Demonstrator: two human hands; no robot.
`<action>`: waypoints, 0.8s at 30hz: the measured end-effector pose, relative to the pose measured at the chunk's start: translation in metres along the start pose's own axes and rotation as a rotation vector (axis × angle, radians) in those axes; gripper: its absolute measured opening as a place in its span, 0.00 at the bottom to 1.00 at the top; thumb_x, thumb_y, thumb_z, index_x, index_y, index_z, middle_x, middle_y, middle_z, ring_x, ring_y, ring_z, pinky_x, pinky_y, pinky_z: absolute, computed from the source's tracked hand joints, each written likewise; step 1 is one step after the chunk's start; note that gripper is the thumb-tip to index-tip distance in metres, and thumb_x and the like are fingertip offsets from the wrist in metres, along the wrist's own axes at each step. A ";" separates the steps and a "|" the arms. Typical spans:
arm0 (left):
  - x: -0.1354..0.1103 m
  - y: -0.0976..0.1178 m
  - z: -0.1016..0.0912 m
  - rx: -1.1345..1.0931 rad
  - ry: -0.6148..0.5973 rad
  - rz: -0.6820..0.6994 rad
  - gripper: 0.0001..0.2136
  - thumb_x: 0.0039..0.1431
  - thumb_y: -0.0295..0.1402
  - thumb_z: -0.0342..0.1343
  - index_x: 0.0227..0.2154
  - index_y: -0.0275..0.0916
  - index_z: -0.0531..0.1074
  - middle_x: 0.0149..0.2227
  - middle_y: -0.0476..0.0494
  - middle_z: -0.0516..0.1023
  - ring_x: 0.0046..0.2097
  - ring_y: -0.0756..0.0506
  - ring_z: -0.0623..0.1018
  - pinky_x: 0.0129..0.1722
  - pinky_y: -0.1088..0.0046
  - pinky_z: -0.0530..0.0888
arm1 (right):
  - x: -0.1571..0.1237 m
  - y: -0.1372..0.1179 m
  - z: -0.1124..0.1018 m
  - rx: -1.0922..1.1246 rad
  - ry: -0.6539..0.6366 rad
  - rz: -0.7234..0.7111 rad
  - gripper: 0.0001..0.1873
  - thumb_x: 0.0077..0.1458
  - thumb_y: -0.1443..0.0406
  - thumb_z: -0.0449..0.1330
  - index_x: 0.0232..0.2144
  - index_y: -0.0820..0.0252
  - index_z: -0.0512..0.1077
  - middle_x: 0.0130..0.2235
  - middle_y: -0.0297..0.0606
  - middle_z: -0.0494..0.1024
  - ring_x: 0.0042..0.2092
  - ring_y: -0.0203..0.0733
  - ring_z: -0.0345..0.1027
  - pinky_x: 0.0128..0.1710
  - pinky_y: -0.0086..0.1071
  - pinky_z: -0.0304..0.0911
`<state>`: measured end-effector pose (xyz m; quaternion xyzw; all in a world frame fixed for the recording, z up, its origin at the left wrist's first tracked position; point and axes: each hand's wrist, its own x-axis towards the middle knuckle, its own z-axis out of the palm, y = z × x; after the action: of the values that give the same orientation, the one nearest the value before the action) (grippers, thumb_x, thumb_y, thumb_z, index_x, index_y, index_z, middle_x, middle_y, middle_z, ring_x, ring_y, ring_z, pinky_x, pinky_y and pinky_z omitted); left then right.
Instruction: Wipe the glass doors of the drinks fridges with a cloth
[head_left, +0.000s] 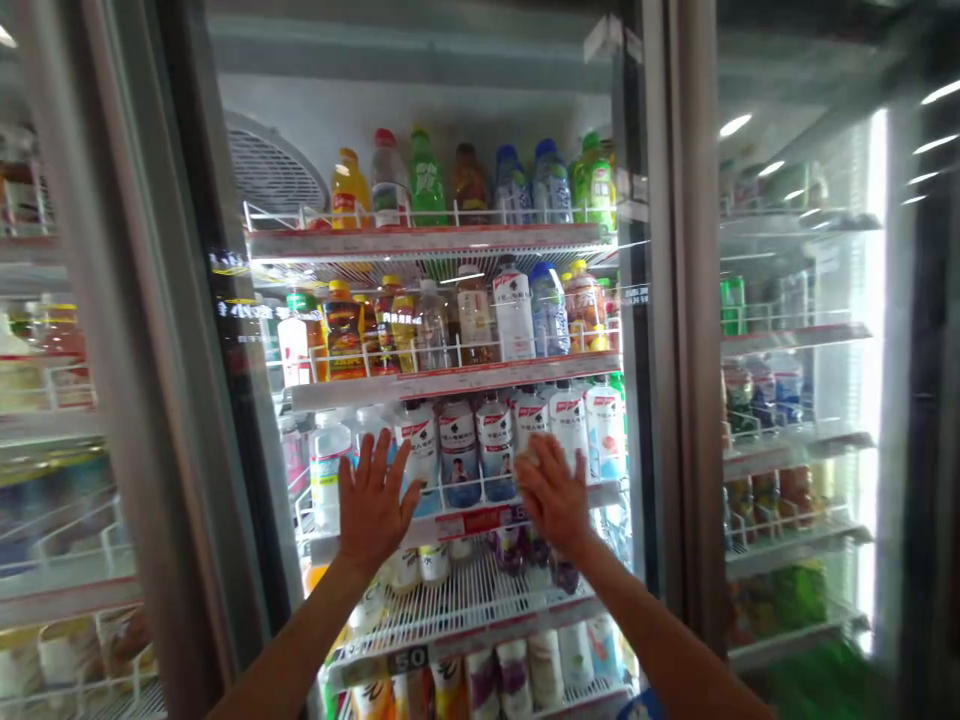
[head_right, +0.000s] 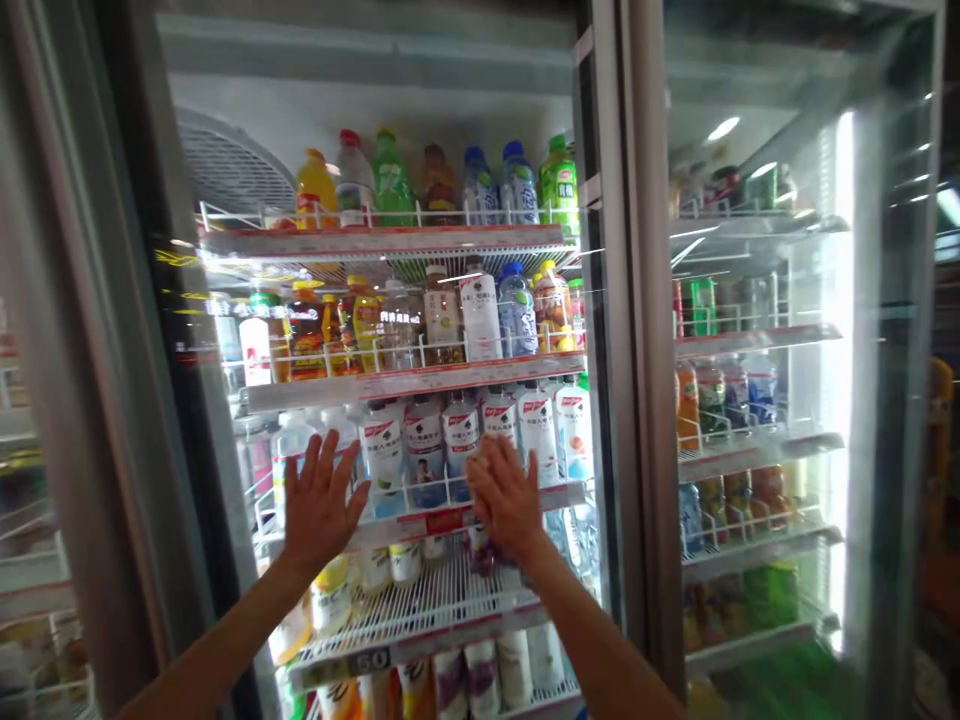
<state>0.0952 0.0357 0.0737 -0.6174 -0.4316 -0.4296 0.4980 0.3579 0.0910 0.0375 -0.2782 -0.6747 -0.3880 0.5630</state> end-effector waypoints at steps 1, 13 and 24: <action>-0.002 0.000 0.000 -0.009 -0.003 -0.004 0.31 0.60 0.34 0.49 0.63 0.50 0.41 0.65 0.45 0.45 0.65 0.41 0.47 0.64 0.53 0.43 | -0.001 0.019 -0.005 -0.053 0.052 0.092 0.21 0.56 0.64 0.51 0.53 0.54 0.63 0.59 0.46 0.62 0.63 0.48 0.49 0.60 0.52 0.41; -0.034 0.002 0.000 -0.067 -0.039 0.134 0.32 0.59 0.33 0.50 0.63 0.49 0.43 0.64 0.45 0.50 0.65 0.42 0.48 0.64 0.56 0.44 | -0.018 -0.053 0.009 0.010 -0.088 -0.014 0.20 0.54 0.65 0.52 0.50 0.51 0.65 0.59 0.40 0.63 0.64 0.48 0.45 0.62 0.50 0.41; -0.063 -0.012 -0.001 -0.251 0.002 0.234 0.27 0.59 0.29 0.45 0.62 0.47 0.48 0.65 0.45 0.48 0.65 0.43 0.47 0.63 0.55 0.42 | -0.029 -0.026 0.012 -0.221 0.206 0.444 0.30 0.57 0.69 0.44 0.62 0.58 0.47 0.64 0.52 0.49 0.65 0.52 0.39 0.55 0.58 0.49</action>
<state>0.0673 0.0300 0.0166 -0.7204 -0.2991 -0.4198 0.4640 0.3366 0.0889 0.0036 -0.4382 -0.4900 -0.3525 0.6661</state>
